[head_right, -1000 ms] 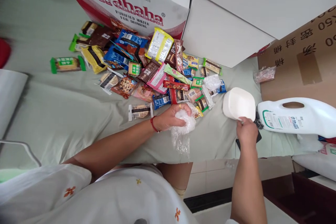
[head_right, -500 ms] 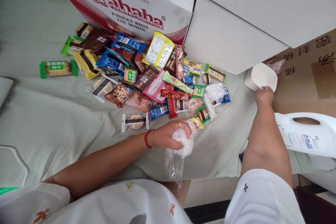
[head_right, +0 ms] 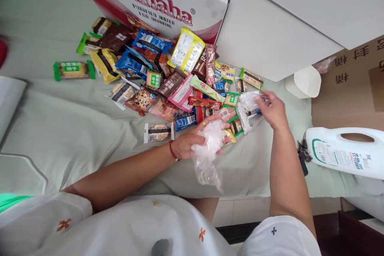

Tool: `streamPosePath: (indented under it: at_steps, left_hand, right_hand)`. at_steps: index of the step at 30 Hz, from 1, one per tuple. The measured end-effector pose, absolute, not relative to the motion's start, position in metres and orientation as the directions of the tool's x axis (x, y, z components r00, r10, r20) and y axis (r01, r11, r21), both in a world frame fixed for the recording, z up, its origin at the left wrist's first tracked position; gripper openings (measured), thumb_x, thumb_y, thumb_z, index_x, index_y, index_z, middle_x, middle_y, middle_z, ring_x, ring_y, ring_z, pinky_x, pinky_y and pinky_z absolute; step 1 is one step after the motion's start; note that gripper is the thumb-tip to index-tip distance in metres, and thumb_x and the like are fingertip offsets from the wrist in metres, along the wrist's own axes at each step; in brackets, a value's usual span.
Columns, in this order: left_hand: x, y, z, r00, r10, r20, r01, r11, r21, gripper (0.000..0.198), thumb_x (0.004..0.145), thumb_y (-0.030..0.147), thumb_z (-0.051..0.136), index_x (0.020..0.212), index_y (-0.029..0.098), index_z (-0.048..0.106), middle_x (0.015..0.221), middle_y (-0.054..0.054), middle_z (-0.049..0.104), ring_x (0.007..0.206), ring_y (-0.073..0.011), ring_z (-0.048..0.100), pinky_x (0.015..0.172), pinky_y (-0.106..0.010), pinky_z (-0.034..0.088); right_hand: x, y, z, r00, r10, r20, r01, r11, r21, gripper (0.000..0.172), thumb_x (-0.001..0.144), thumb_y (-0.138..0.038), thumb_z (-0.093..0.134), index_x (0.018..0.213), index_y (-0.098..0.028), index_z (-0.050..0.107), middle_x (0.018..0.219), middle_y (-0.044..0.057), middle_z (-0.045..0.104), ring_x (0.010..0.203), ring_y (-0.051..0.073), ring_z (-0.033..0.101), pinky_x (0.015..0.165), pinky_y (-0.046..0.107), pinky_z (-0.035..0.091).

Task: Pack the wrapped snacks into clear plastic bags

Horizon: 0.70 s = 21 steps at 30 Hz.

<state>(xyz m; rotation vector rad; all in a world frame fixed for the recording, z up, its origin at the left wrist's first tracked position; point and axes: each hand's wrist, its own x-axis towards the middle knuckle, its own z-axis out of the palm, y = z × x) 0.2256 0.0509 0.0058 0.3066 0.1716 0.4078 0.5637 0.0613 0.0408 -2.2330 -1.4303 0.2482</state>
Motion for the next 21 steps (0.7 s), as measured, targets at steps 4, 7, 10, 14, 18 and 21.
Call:
streamPosePath:
  at_steps: [4,7,10,14,18,21]
  left_hand:
    - [0.224,0.057,0.012,0.897,0.439,-0.045,-0.425,0.886,0.187,0.088,0.064,0.034,0.083,0.147,0.039,0.053,0.164,-0.007,0.044,0.138,-0.0387,0.056,0.103,-0.059,0.053]
    - [0.222,0.059,0.011,0.886,0.458,-0.072,-0.444,0.883,0.150,0.091,0.059,0.036,0.081,0.146,0.034,0.056,0.162,-0.008,0.048,0.140,-0.0411,0.054,0.102,-0.057,0.054]
    - [0.221,0.060,0.006,0.876,0.474,-0.084,-0.460,0.876,0.145,0.085,0.057,0.034,0.079,0.140,0.029,0.061,0.153,-0.009,0.058,0.128,-0.0363,0.062,0.093,-0.045,0.057]
    - [0.223,0.063,0.001,0.853,0.504,-0.138,-0.469,0.854,0.224,0.073,0.055,0.024,0.083,0.127,0.027,0.067,0.131,-0.005,0.070,0.106,-0.0228,0.070,0.083,-0.031,0.055]
    - [0.227,0.063,0.001,0.837,0.515,-0.187,-0.413,0.817,0.403,0.060,0.053,0.018,0.088,0.108,0.023,0.067,0.096,-0.002,0.073,0.077,-0.0161,0.069,0.068,-0.026,0.051]
    - [0.230,0.062,0.004,0.819,0.539,-0.196,-0.403,0.784,0.473,0.055,0.054,0.023,0.091,0.101,0.020,0.064,0.088,0.000,0.070,0.071,-0.0150,0.066,0.064,-0.025,0.049]
  right_hand:
    - [0.501,0.035,0.048,0.463,0.861,0.210,0.803,-0.308,-0.510,0.025,0.084,-0.043,0.072,0.078,-0.019,0.066,0.065,-0.005,0.049,0.063,0.013,0.044,0.067,0.028,0.040]
    - [0.446,0.006,0.061,0.533,0.789,0.305,0.710,-0.220,-0.669,0.025,0.093,-0.045,0.066,0.094,-0.020,0.068,0.073,-0.004,0.055,0.063,0.013,0.047,0.064,0.026,0.043]
    - [0.393,-0.019,0.065,0.384,0.859,0.339,0.788,-0.113,-0.606,0.017,0.097,-0.037,0.063,0.095,-0.021,0.069,0.082,0.001,0.063,0.074,0.016,0.058,0.070,0.028,0.049]
    - [0.365,-0.039,0.060,0.110,0.973,0.202,0.854,0.011,-0.520,0.022,0.099,-0.025,0.050,0.105,-0.021,0.071,0.105,0.010,0.072,0.100,0.023,0.067,0.089,0.036,0.055]
    - [0.376,-0.065,0.062,0.165,0.986,-0.015,0.698,-0.127,-0.704,0.034,0.101,-0.030,0.054,0.132,-0.024,0.067,0.110,0.008,0.074,0.091,0.021,0.070,0.088,0.038,0.058]
    - [0.374,-0.094,0.068,0.431,0.902,0.025,0.500,-0.215,-0.839,0.042,0.103,-0.039,0.054,0.143,-0.028,0.062,0.129,0.010,0.069,0.086,0.017,0.070,0.078,0.034,0.061]
